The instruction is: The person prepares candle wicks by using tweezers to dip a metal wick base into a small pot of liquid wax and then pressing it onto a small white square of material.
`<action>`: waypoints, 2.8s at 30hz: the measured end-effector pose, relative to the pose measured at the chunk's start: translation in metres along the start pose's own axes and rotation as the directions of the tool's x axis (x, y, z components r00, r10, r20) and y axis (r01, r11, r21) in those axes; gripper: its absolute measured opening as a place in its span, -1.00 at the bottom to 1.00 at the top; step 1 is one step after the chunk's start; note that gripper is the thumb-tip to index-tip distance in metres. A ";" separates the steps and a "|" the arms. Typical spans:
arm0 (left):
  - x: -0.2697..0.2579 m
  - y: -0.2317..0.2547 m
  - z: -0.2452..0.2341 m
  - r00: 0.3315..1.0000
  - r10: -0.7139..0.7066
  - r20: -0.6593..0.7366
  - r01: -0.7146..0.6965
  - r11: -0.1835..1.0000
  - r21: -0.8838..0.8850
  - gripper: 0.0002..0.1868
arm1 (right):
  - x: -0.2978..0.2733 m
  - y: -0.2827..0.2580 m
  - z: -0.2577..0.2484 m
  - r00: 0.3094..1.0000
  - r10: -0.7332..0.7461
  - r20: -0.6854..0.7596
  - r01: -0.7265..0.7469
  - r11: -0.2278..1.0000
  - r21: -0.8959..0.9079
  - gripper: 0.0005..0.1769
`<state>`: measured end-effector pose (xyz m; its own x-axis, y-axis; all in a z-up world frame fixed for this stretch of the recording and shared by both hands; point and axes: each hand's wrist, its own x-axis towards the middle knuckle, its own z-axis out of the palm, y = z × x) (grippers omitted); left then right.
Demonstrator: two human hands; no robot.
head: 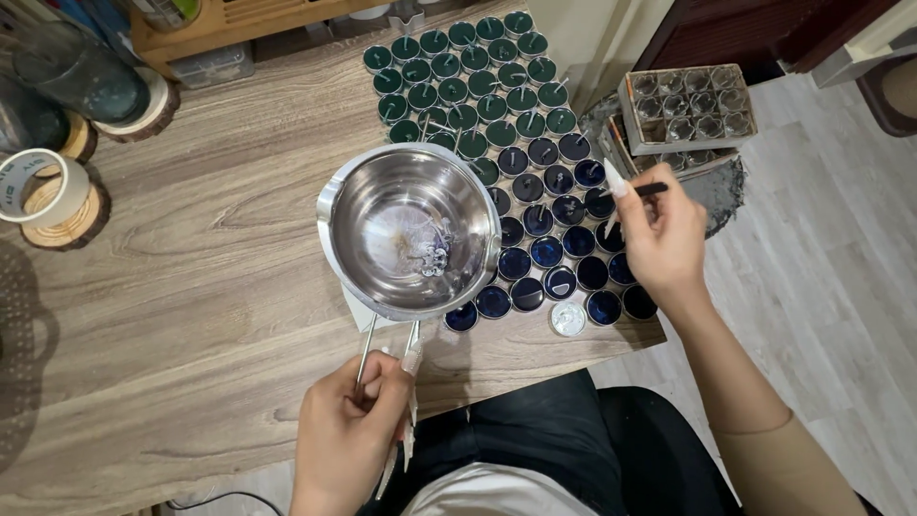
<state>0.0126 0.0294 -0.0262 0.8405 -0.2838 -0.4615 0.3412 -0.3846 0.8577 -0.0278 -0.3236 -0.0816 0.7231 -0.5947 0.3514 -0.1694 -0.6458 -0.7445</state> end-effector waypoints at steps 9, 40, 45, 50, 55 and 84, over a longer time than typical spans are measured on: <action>-0.001 0.002 -0.001 1.000 0.007 0.008 -0.007 1.000 0.005 -0.76 | 0.003 -0.002 -0.008 0.999 0.016 0.036 -0.017 1.000 0.019 -0.84; -0.012 0.014 0.021 0.990 0.043 0.132 -0.038 0.999 -0.038 -0.84 | -0.006 -0.150 -0.009 0.942 -0.177 0.284 0.174 0.984 0.034 -0.87; -0.015 0.024 0.024 0.991 0.058 0.123 -0.062 0.998 0.028 -0.78 | -0.004 -0.158 -0.008 0.925 -0.121 0.362 0.114 0.993 0.039 -0.86; -0.015 0.030 0.026 0.990 0.032 0.138 -0.041 0.998 0.058 -0.79 | -0.003 -0.154 -0.002 0.882 -0.269 0.387 0.255 0.963 0.089 -0.90; -0.013 0.028 0.027 0.989 0.036 0.141 -0.046 0.997 0.065 -0.73 | -0.005 -0.134 -0.006 0.943 -0.187 0.277 0.126 0.967 0.223 -0.90; 0.002 0.003 0.015 0.998 0.019 0.066 -0.015 0.999 -0.050 -0.75 | 0.006 0.028 -0.011 0.978 0.154 -0.139 -0.122 0.969 0.217 -0.77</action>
<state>0.0089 0.0146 -0.0278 0.8173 -0.3481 -0.4593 0.3488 -0.3357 0.8750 -0.0357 -0.3503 -0.0948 0.5881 -0.7479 0.3078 -0.1072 -0.4493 -0.8869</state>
